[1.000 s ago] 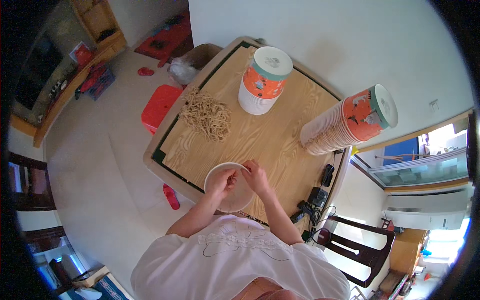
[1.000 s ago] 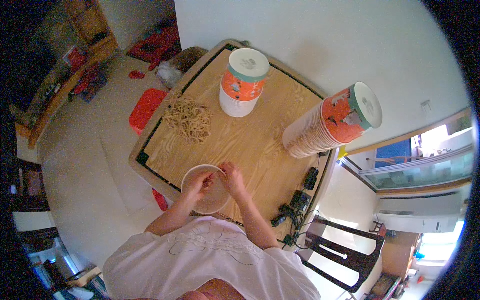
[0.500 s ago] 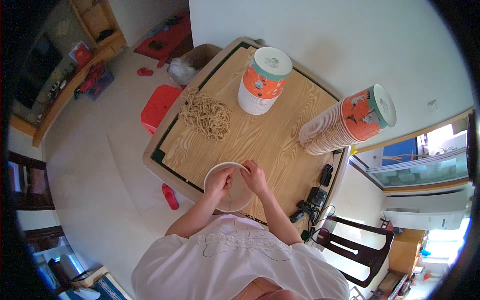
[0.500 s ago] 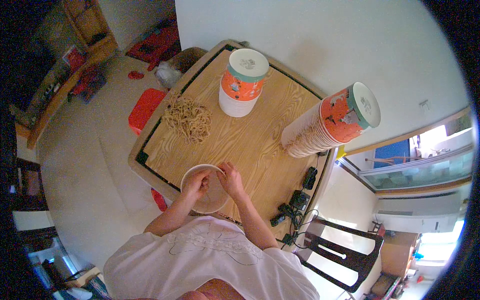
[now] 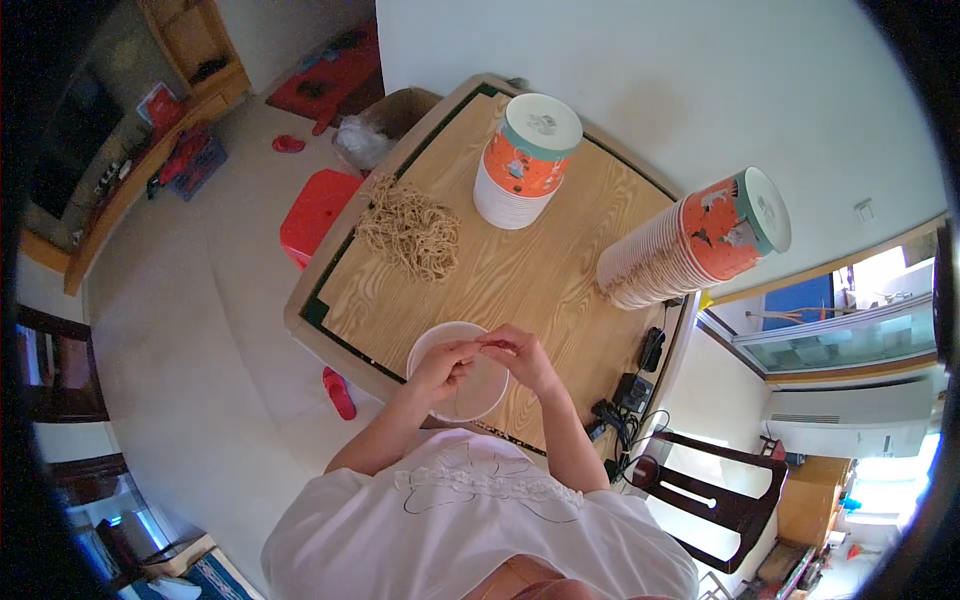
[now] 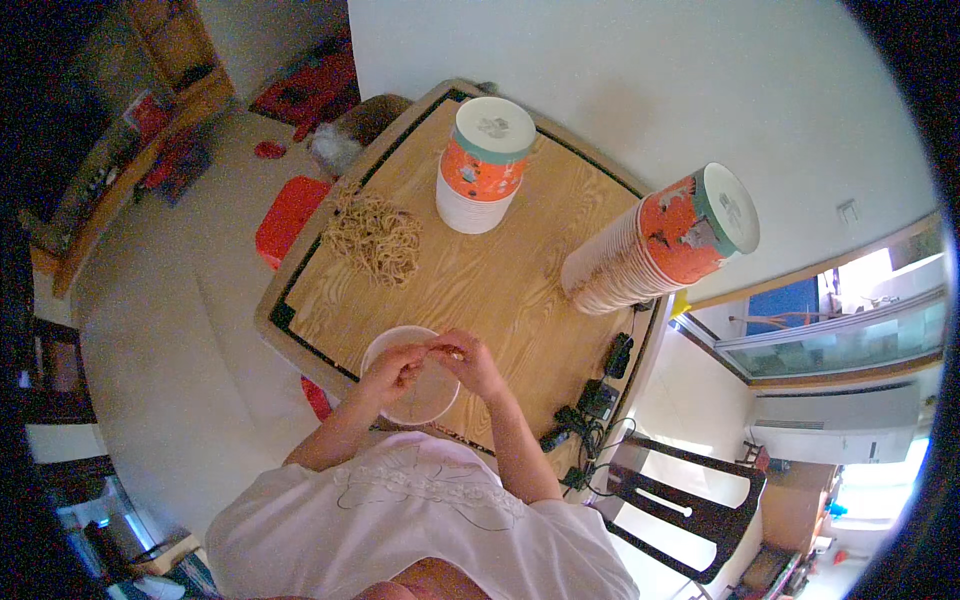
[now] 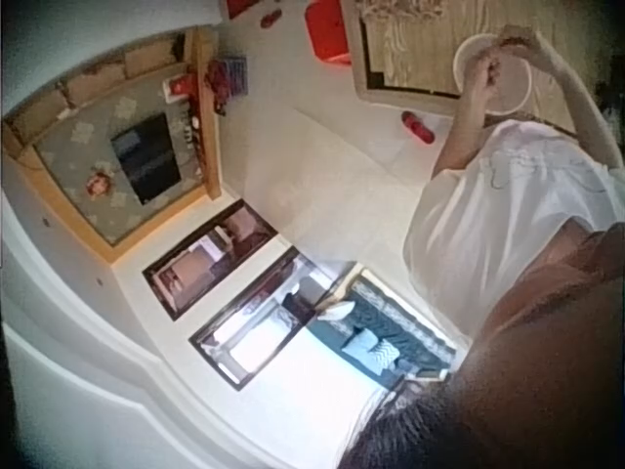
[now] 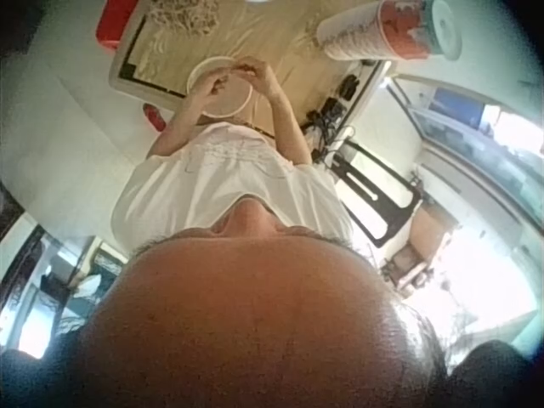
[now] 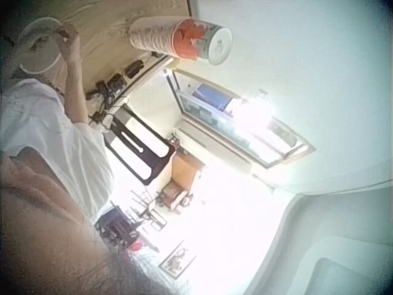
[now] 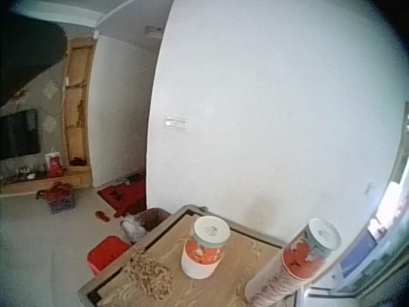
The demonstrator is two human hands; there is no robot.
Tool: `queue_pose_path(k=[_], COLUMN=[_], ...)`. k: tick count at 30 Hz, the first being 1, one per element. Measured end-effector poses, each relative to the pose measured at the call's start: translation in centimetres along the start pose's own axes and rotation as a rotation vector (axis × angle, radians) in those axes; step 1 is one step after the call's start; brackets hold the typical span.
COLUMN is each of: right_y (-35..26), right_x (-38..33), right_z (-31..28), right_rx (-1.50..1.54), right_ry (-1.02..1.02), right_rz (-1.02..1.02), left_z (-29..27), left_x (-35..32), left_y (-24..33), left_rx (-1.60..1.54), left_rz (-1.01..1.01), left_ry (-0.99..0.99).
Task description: The recorder is placing rubber bands into paper cups and stacking them at a table.
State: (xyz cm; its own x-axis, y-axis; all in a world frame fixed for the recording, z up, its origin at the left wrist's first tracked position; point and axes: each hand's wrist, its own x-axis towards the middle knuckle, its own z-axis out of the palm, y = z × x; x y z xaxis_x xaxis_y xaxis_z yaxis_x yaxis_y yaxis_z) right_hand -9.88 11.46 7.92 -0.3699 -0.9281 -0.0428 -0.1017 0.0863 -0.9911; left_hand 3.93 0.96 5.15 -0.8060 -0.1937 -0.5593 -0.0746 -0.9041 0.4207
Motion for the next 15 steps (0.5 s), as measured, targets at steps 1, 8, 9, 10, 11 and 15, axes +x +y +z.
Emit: queue_pose_path(k=[1, 8, 9, 10, 11, 15], right_y=[0.3, -0.5, -0.9, -1.3, -1.5, -0.5], right_x=[0.0, 0.2, 0.3, 0.2, 0.3, 0.1], right_z=[-0.2, 0.0, 0.2, 0.3, 0.3, 0.5], right_rx=[0.018, -0.088, -0.087, -0.174, -0.26, -0.372], right_ry=[-0.015, 0.026, 0.024, 0.025, 0.026, 0.031], right_rz=[0.007, 0.009, 0.009, -0.01, -0.029, -0.071], left_z=[0.2, 0.1, 0.1, 0.3, 0.6, 2.0], left_x=[-0.1, 0.0, 0.1, 0.2, 0.2, -0.2], left_y=[0.1, -0.3, -0.4, -0.5, -0.4, -0.2], left_rx=[0.014, 0.032, 0.119, 0.207, 0.207, 0.449], left_rz=[-0.016, -0.003, 0.067, 0.137, 0.137, 0.311], left_ry=[-0.027, -0.042, 0.017, 0.074, 0.073, 0.173])
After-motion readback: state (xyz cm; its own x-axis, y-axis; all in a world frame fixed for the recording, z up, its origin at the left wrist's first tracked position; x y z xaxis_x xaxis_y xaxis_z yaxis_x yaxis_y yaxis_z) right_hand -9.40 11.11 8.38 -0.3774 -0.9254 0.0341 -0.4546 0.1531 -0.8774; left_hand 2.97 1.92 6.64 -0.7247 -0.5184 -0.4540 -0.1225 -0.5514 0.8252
